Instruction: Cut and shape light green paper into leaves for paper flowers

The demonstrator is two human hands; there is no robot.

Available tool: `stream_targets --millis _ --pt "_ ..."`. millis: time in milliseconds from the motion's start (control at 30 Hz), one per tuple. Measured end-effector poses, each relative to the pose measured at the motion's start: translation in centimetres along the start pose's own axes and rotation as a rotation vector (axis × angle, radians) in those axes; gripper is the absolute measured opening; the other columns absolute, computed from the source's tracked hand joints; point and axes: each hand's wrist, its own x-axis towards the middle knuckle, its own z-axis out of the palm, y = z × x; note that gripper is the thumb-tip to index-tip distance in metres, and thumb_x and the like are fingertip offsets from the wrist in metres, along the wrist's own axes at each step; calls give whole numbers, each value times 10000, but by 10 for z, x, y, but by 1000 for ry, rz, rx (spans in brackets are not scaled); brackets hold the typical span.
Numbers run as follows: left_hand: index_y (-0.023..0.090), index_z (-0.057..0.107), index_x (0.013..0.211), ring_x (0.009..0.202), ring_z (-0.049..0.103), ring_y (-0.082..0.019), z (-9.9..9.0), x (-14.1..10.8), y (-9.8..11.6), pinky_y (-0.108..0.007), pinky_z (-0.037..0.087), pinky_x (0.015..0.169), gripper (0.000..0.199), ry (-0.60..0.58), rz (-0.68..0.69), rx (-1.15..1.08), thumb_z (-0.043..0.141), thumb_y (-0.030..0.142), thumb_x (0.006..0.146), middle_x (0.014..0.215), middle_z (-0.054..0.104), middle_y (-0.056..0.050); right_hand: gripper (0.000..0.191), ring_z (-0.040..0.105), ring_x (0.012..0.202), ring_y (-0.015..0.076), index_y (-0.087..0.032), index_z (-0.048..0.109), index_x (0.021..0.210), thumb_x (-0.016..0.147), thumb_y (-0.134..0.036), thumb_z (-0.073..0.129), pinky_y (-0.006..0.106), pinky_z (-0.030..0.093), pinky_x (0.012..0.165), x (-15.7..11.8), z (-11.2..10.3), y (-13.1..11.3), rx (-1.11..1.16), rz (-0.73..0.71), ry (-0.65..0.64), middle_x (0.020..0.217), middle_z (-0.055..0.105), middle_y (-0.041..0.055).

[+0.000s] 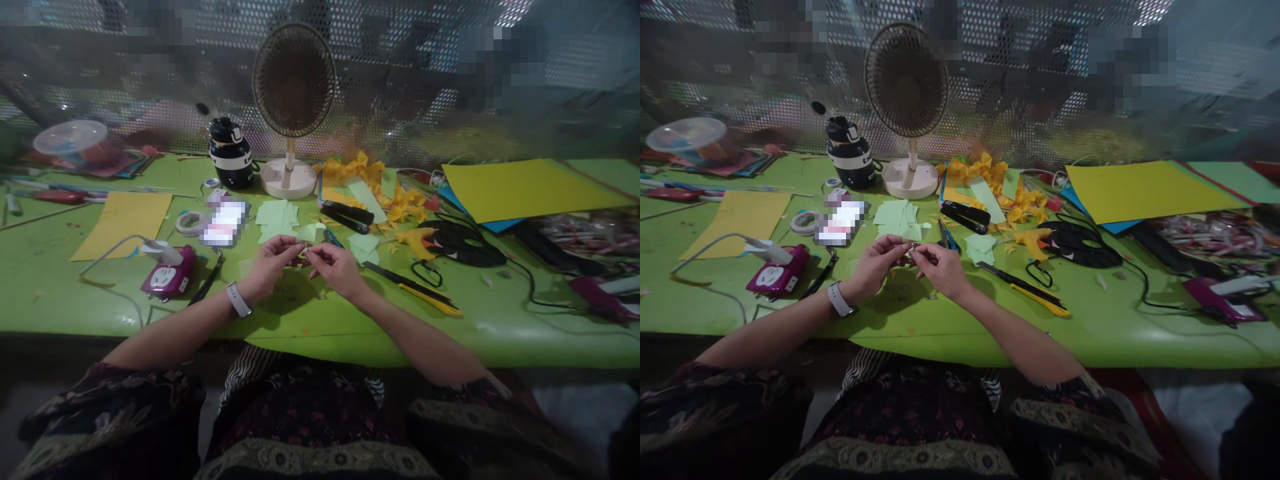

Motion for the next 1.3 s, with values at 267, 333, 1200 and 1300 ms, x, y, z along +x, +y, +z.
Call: stream_targets --millis 267,333,1200,1300 --pt "154 671 882 681 649 -127 -7 3 4 -246 519 635 247 -50 205 329 775 354 780 770 709 -27 228 513 516 115 -171 711 906 942 -352 577 263 397 496 -2 -10 -12 -381 -201 -30 674 665 17" --pt "155 688 915 704 657 -141 -9 3 6 -246 513 628 230 -91 268 461 759 340 798 791 717 -43 231 498 523 111 -171 716 904 953 -339 565 264 366 511 -3 -13 -17 -450 -244 -46 680 665 16" --pt "198 682 855 700 590 -145 -15 4 18 -280 466 658 43 -206 489 686 701 200 817 778 675 -42 213 454 473 93 -173 698 834 905 -363 631 255 338 491 5 -38 -30 -338 3 -182 567 572 -33" --pt "202 685 845 706 587 -150 -16 4 18 -288 478 669 20 -232 524 731 683 201 826 798 677 -50 221 442 473 90 -174 697 833 910 -369 626 251 331 488 5 -39 -30 -334 2 -201 573 572 -34"
